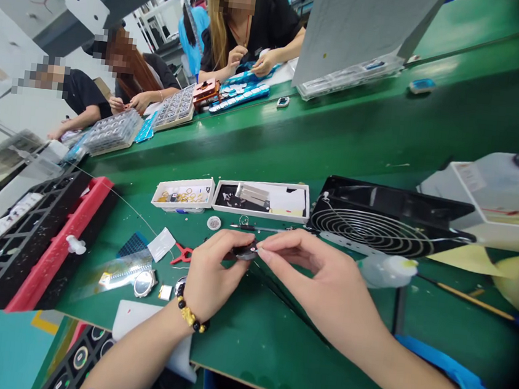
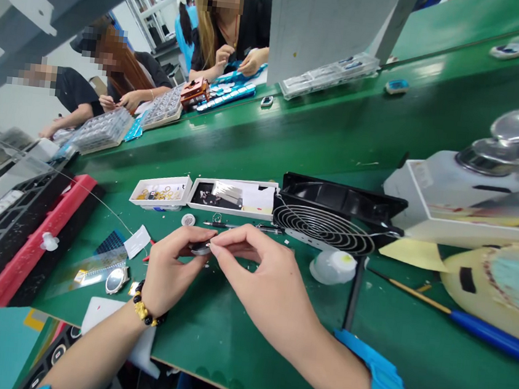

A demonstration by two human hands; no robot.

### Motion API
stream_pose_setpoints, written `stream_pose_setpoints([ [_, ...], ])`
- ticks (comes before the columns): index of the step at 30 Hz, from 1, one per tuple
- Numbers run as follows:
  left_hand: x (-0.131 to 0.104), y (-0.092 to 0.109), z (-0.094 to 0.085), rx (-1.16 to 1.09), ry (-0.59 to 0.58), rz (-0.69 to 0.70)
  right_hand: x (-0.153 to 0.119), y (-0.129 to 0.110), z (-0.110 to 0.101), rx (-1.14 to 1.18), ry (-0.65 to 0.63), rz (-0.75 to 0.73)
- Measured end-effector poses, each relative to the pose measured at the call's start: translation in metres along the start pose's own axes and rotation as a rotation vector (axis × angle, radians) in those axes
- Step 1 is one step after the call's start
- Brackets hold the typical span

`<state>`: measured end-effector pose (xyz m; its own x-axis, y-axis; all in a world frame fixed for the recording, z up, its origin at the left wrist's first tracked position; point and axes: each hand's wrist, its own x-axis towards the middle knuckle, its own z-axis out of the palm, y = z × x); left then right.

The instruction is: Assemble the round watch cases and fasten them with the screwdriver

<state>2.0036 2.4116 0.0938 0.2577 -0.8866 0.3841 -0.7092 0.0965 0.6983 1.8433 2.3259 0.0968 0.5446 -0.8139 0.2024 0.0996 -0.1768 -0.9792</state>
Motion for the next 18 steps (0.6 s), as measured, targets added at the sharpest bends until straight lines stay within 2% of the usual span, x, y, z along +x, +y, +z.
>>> stream_pose_setpoints([
  [12,0.0022,-0.0017,0.0009,-0.085,-0.038,-0.087,0.0034,-0.0071,-0.0057,0.158,-0.002,0.071],
  [18,0.0027,-0.0040,0.0005,-0.077,-0.010,-0.013,0.0060,-0.0059,-0.0070,0.116,0.005,0.029],
])
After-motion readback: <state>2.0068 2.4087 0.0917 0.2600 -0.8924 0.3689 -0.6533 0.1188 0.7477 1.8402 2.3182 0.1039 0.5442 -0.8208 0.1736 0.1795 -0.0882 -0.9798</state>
